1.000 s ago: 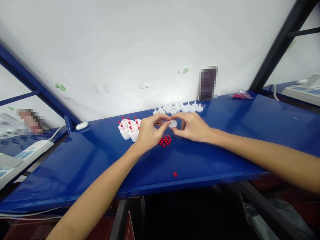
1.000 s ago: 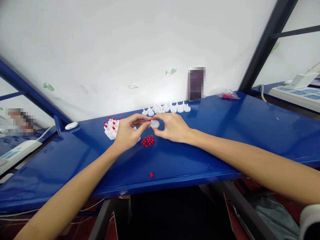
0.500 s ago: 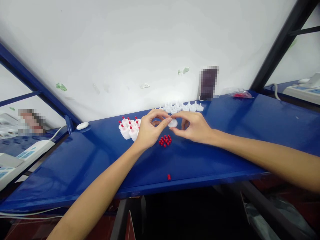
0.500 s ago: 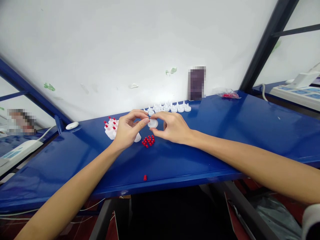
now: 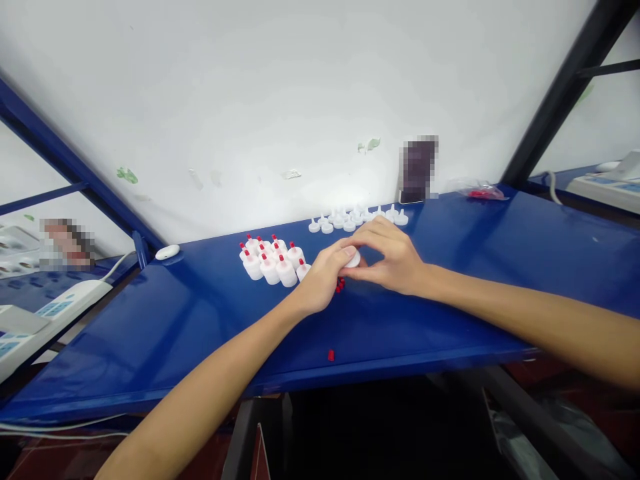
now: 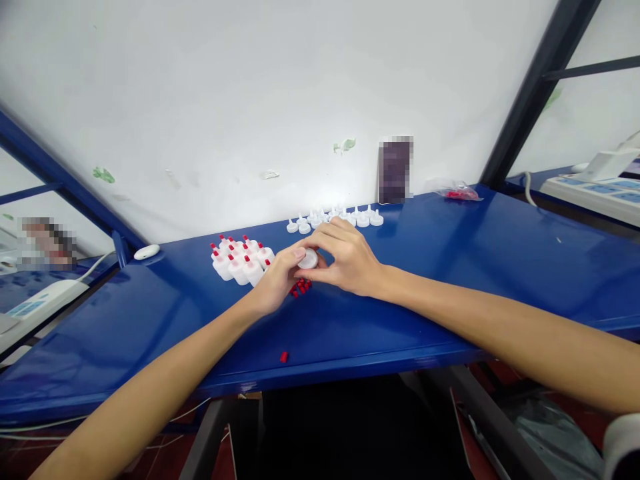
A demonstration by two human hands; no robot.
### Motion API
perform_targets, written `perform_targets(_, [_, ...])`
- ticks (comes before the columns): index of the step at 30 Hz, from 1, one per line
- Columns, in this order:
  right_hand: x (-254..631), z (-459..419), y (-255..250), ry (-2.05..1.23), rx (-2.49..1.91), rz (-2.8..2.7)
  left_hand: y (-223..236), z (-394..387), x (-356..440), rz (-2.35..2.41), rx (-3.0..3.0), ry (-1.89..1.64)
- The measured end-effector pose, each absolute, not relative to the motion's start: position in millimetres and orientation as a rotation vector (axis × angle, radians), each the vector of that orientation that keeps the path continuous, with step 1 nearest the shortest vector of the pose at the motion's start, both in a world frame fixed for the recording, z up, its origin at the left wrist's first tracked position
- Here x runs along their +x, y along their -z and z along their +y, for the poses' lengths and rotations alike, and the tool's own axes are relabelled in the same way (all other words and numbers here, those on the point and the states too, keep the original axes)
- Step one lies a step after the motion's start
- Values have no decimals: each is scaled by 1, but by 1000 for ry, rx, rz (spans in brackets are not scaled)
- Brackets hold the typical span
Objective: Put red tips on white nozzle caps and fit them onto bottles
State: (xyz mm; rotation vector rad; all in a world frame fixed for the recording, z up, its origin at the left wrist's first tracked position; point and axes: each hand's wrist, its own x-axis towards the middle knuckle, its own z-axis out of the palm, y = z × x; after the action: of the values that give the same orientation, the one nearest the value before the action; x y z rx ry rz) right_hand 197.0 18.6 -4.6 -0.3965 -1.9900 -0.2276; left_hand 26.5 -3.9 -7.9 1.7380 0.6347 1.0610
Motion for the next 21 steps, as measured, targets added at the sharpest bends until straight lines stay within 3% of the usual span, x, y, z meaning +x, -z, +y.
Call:
perform_targets(8, [195,13,4,184,-355,-2001,2,-10,23,697,1936,-1042])
perform_targets(14, [206,20,5,-268,-314,-2092,6,-3,18,684,1737,-1082])
perform_targets(21, [209,24,7,-362,-346,-2103,3,4,21,553,1553,-1193])
